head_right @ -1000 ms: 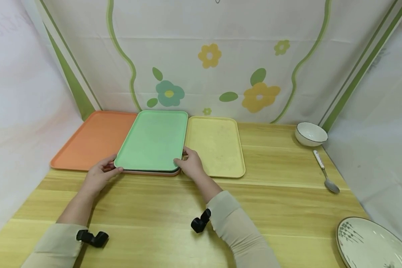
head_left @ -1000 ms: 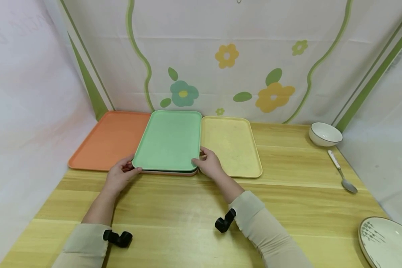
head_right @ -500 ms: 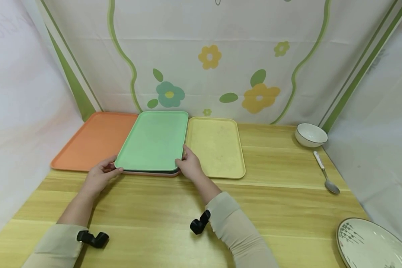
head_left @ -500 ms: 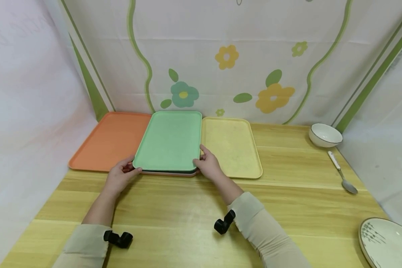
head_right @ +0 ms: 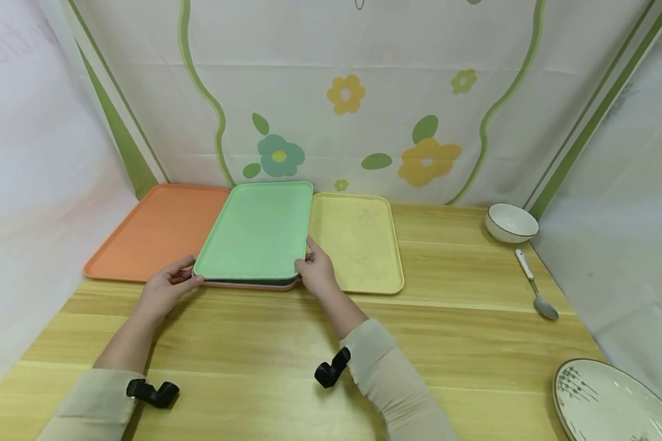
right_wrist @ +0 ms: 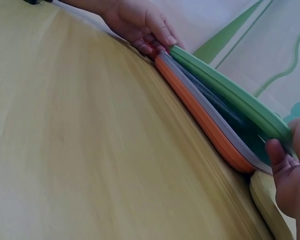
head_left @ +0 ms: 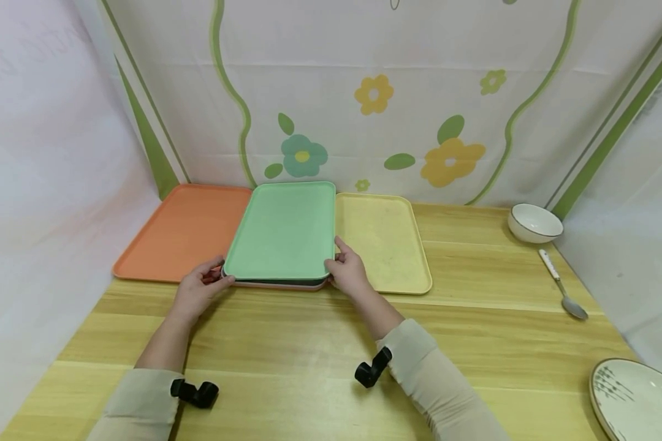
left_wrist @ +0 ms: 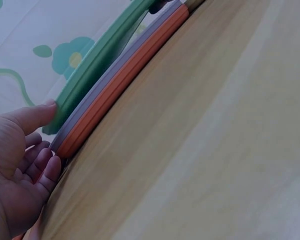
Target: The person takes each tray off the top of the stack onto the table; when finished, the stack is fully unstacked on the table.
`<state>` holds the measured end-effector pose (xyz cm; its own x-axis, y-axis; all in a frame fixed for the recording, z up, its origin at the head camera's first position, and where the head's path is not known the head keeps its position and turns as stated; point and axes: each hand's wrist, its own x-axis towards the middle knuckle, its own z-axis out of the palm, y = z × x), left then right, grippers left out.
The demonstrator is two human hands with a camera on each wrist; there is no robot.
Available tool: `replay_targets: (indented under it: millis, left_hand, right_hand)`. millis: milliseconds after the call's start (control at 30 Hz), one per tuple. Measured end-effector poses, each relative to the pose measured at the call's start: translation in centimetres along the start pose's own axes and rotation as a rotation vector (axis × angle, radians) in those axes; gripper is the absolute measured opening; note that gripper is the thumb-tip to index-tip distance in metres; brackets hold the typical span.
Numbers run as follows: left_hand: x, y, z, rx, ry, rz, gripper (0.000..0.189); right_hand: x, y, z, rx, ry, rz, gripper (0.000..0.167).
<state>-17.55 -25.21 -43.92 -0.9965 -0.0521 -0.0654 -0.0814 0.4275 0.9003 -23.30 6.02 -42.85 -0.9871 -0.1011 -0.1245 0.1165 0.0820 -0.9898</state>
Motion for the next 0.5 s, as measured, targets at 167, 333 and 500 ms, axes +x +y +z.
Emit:
replay_targets:
  millis: [167, 333, 500]
  left_hand:
    - [0.0, 0.4, 0.1, 0.008, -0.01, -0.012, 0.073]
    - [0.0, 0.6, 0.1, 0.011, -0.007, -0.016, 0.071]
    - [0.1, 0.4, 0.2, 0.038, 0.011, 0.009, 0.07]
  right_hand:
    - [-0.4, -0.5, -1.5, 0.011, 0.02, -0.021, 0.07]
    - [-0.9, -1.2, -3.6, -0.006, 0.039, -0.049, 0.069]
    - [-1.7, -1.9, -6.3, -0.011, 0.05, -0.058, 0.069]
